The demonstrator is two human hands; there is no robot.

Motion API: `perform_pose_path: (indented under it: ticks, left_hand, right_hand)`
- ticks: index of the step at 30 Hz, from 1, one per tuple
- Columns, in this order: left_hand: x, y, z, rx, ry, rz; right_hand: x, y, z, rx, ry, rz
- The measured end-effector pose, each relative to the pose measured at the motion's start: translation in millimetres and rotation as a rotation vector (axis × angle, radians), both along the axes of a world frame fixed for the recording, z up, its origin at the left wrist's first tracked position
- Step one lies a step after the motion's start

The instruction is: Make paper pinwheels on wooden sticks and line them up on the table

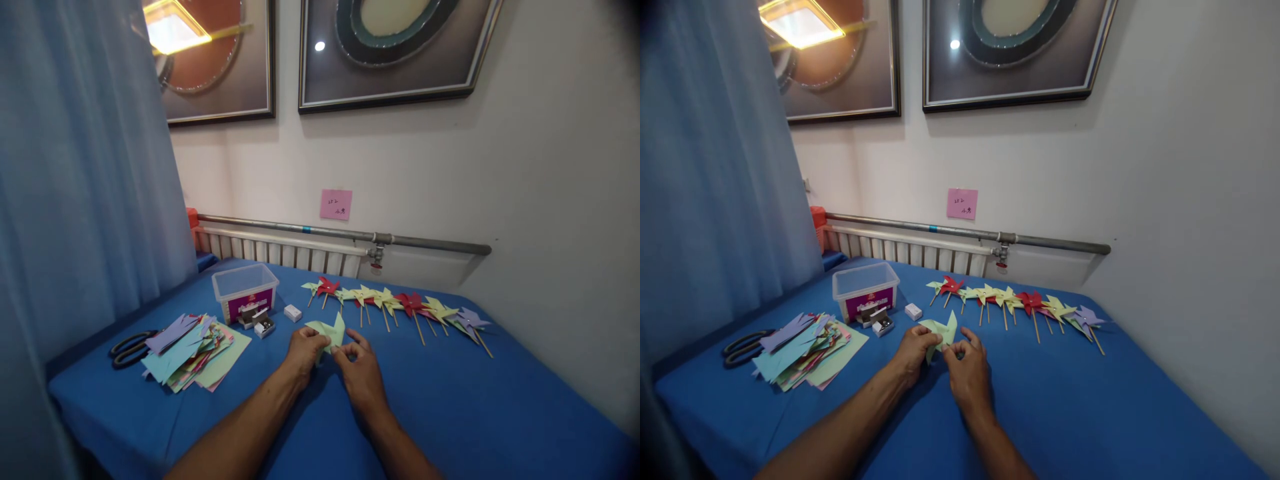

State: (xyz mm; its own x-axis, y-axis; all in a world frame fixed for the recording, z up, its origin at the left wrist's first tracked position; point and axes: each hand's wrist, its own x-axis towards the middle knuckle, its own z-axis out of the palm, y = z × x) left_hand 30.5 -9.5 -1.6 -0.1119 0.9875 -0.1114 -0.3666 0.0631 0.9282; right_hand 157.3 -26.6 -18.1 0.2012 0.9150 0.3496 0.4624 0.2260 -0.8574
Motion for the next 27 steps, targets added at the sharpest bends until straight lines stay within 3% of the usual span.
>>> perform_pose_path:
  ticks: [4, 7, 11, 13, 18, 27]
  left_hand:
    - [-1, 1, -0.8, -0.003, 0.021, -0.028]
    - [-3, 1, -1.3, 0.005, 0.022, -0.086]
    - [-6, 1, -1.1, 0.035, 0.061, -0.212]
    - [-6, 0, -1.2, 0.038, 0.113, -0.256]
    - [-5, 0, -4.3, 0.066, 0.227, -0.294]
    - [-4, 0, -4.3, 0.182, 0.327, -0.238]
  right_hand:
    - [6, 2, 2.1, 0.017, 0.072, 0.0]
    - [9, 5, 3.4, -0.037, 0.305, 0.015]
    - [7, 4, 5.7, -0.177, 0.584, 0.268]
    - [6, 1, 6.4, -0.228, 0.645, 0.32]
    - [4, -1, 5.0, -0.248, 0.694, 0.246]
    - [-3, 1, -7.0, -0.211, 0.794, 0.199]
